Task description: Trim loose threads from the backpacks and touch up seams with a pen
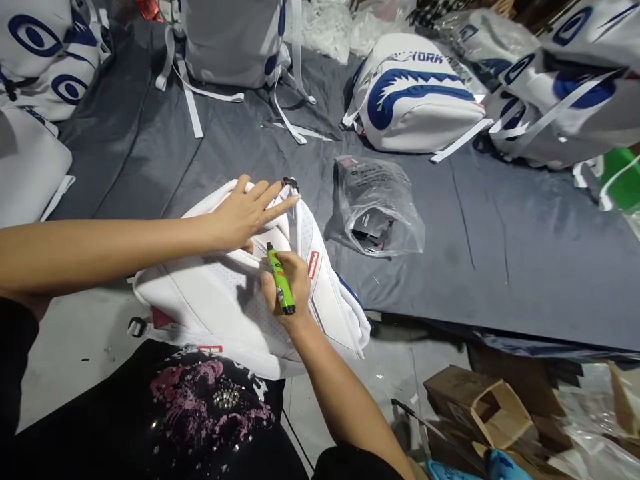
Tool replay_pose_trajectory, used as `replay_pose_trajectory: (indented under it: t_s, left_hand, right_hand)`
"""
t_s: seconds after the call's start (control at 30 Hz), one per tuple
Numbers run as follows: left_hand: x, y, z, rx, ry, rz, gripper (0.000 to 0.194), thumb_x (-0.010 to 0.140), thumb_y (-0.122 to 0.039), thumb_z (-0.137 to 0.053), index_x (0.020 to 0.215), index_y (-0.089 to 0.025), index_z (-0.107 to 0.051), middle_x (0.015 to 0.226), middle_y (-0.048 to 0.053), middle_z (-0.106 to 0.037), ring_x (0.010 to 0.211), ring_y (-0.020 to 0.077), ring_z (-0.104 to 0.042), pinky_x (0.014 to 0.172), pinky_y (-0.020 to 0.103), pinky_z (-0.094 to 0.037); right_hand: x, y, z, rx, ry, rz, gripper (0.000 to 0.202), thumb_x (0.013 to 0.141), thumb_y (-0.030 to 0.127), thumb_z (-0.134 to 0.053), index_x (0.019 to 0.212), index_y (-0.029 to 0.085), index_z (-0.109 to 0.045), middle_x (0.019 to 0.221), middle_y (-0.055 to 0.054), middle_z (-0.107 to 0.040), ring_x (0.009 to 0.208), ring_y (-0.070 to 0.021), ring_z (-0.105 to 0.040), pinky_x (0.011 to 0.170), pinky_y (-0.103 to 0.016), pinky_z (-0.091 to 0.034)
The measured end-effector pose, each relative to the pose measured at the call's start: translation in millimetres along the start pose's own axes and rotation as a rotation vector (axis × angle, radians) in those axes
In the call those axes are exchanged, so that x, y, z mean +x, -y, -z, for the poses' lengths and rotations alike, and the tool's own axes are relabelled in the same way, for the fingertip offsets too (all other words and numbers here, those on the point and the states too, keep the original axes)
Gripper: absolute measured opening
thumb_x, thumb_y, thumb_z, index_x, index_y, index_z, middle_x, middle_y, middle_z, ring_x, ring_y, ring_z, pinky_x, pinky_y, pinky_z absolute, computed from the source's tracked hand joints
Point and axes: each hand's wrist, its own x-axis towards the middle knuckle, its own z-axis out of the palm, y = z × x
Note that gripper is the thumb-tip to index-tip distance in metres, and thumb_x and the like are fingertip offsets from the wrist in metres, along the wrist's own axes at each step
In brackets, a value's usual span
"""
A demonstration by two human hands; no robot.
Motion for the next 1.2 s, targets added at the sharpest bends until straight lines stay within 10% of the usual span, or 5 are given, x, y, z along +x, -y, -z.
replay_pose_trajectory:
  t_s: [0.37, 0.57, 0.7, 1.0, 1.2]
  left_hand:
    - [5.2, -1.1, -2.5, -0.011, -0.038, 0.009, 0.085, 0.091, -0.025, -0.057, 0.162, -0.018, -0.012, 0.158, 0.021, -0.034, 0.137, 0.0403, -0.040, 0.113, 0.060, -0.027]
    - [11.7, 3.4, -2.6, -0.018, 0.034, 0.006, 0.099, 0.084, -0.026, -0.067, 0.163, -0.016, -0.007, 0.163, 0.021, -0.025, 0.147, 0.0406, -0.029, 0.118, 0.063, -0.022]
    - [17.3, 4.2, -3.9, -0.029, 0.144, -0.011, 0.116, 0.077, -0.032, -0.078, 0.163, -0.018, -0.002, 0.168, 0.021, -0.010, 0.154, 0.0418, -0.012, 0.121, 0.067, -0.013]
    - [16.3, 2.5, -13.5, 0.000, -0.018, -0.023, 0.076, 0.094, -0.019, -0.045, 0.163, -0.017, -0.014, 0.162, 0.021, -0.030, 0.147, 0.0402, -0.031, 0.116, 0.065, -0.023]
    - [18.9, 6.1, -13.3, 0.019, 0.024, -0.022, 0.087, 0.090, -0.030, -0.058, 0.163, -0.017, -0.012, 0.165, 0.021, -0.024, 0.152, 0.0396, -0.024, 0.117, 0.066, -0.022]
  right_hand:
    - [67.8, 19.2, 39.9, -0.188, 0.540, -0.201, 0.032, 0.092, 0.038, -0.064, 0.118, 0.021, -0.072, 0.114, -0.008, -0.076, 0.101, -0.0232, -0.073, 0.090, -0.040, -0.058]
    - [95.7, 27.3, 31.9, -0.508, 0.823, -0.155, 0.023, 0.090, 0.028, -0.061, 0.105, 0.023, -0.078, 0.093, -0.006, -0.078, 0.081, -0.0228, -0.073, 0.067, -0.033, -0.053]
    - [85.6, 28.2, 28.4, -0.619, 0.805, -0.042, 0.029, 0.091, 0.024, -0.060, 0.116, 0.020, -0.073, 0.100, -0.010, -0.077, 0.087, -0.0260, -0.071, 0.067, -0.036, -0.054]
    - [83.9, 18.7, 42.9, -0.436, 0.785, -0.054, 0.033, 0.092, 0.024, -0.055, 0.122, 0.019, -0.070, 0.102, -0.008, -0.076, 0.089, -0.0223, -0.069, 0.077, -0.036, -0.055]
    - [99.7, 20.1, 37.2, -0.536, 0.898, -0.056, 0.027, 0.089, 0.025, -0.059, 0.110, 0.024, -0.076, 0.081, -0.004, -0.074, 0.074, -0.0198, -0.067, 0.063, -0.031, -0.048]
